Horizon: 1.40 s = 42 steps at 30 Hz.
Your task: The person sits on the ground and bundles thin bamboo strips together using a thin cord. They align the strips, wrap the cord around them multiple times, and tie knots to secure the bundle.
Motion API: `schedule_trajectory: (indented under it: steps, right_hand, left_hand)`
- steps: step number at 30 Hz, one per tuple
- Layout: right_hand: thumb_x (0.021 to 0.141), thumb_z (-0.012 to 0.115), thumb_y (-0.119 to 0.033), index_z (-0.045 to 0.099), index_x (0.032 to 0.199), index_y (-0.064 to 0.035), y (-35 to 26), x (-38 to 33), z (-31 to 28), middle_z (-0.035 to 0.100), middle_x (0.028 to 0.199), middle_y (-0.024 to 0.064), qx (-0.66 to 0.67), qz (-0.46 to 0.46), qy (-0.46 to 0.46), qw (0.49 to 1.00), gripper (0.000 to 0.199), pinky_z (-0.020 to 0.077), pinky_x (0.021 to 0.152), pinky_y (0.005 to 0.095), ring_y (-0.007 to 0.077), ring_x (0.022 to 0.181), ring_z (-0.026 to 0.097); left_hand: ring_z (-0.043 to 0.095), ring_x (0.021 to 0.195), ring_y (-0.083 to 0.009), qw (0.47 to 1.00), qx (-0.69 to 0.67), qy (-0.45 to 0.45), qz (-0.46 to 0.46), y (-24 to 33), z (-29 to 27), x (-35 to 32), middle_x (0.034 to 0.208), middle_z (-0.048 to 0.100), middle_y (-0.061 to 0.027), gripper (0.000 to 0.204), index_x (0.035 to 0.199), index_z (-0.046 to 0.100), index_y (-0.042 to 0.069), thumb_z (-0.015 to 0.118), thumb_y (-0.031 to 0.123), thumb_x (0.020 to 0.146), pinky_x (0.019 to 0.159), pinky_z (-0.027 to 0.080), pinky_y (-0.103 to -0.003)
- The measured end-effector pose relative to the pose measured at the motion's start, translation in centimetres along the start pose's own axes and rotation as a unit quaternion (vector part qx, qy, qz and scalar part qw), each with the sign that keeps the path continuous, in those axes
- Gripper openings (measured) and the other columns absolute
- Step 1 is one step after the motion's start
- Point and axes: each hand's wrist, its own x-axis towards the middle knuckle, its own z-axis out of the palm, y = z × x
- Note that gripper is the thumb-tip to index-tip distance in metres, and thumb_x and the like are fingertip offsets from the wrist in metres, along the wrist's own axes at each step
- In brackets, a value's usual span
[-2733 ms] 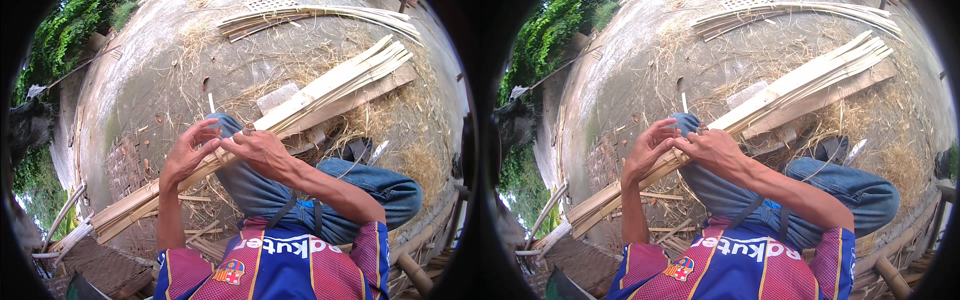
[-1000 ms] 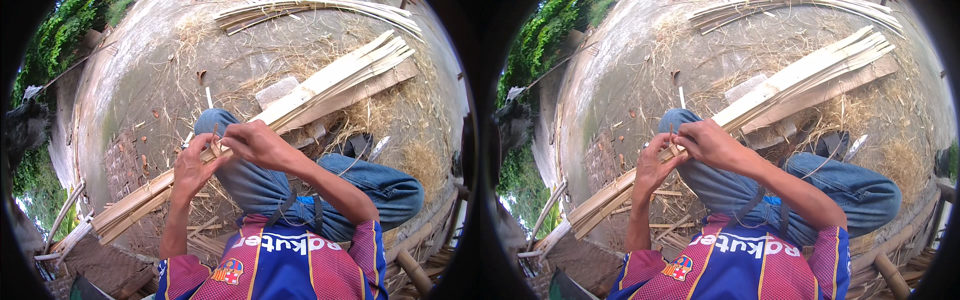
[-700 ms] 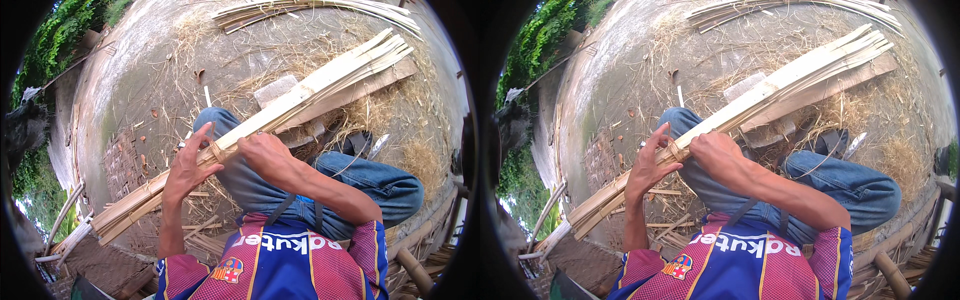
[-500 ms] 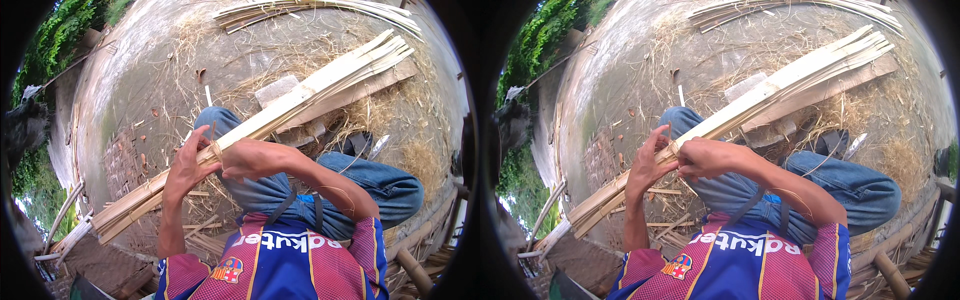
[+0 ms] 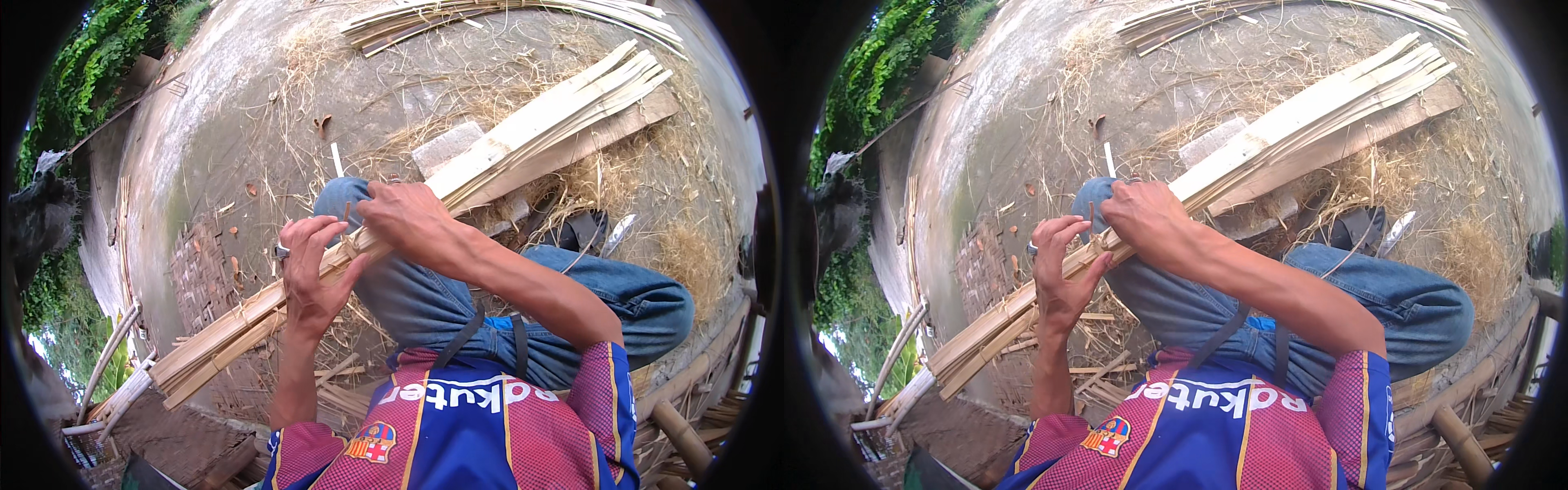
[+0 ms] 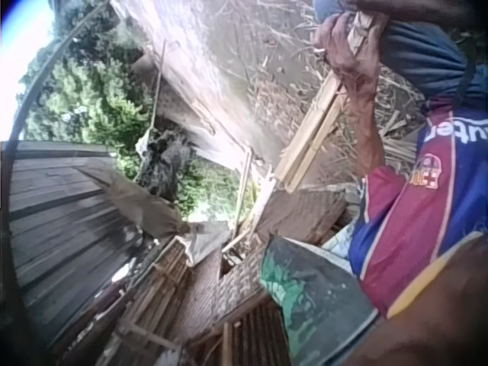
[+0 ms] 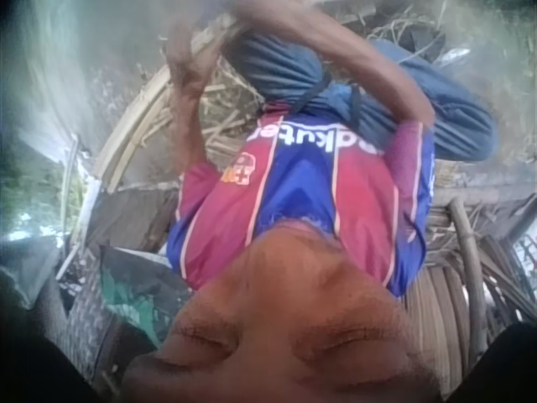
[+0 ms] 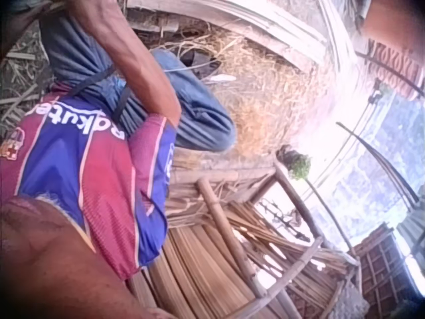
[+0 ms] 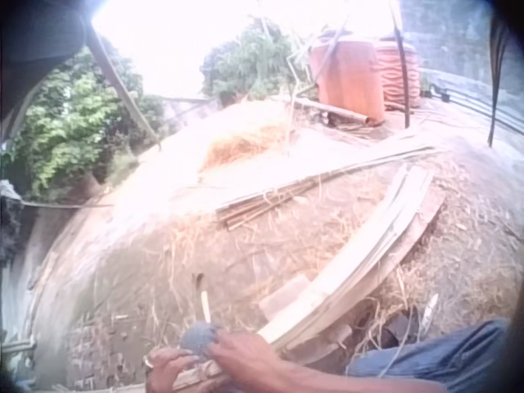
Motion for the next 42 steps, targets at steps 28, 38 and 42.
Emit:
schedule_trajectory:
  steps: [28, 38, 42]
  right_hand:
    - [0.089, 0.073, -0.033, 0.069, 0.119, -0.0122, 8.5, -7.2, -6.4, 0.064, 0.118, 0.0084, -0.053, 0.158, -0.071, 0.983, 0.037, 0.0455, 0.101, 0.0430, 0.0269, 0.113, 0.061]
    - [0.093, 0.068, -0.028, 0.068, 0.105, -0.0126, 11.2, -5.6, -6.4, 0.064, 0.109, 0.0066, -0.104, 0.098, -0.109, 0.984, 0.019, 0.0438, 0.097, 0.0440, 0.0280, 0.100, 0.065]
    - [0.090, 0.072, -0.030, 0.069, 0.099, -0.0086, 9.9, -6.4, -7.0, 0.067, 0.104, 0.0101, -0.118, 0.124, -0.095, 0.981, 0.023, 0.0482, 0.092, 0.0445, 0.0291, 0.098, 0.066]
  left_hand:
    - [0.063, 0.082, -0.0198, 0.969, -0.053, 0.060, -0.233, 0.8, 5.7, 1.4, 0.088, 0.070, -0.0092, 0.019, 0.103, 0.078, 0.002, 0.078, 0.011, 0.087, 0.084, 0.049, -0.034]
    - [0.062, 0.078, -0.0118, 0.935, -0.161, 0.069, -0.308, 0.8, 5.1, 1.9, 0.088, 0.073, -0.0073, 0.022, 0.108, 0.078, 0.003, 0.078, 0.012, 0.088, 0.077, 0.050, -0.028]
    - [0.062, 0.082, -0.0106, 0.924, -0.218, 0.070, -0.308, 0.7, 4.7, 1.9, 0.089, 0.072, -0.0048, 0.021, 0.107, 0.077, 0.001, 0.077, 0.013, 0.090, 0.079, 0.049, -0.027]
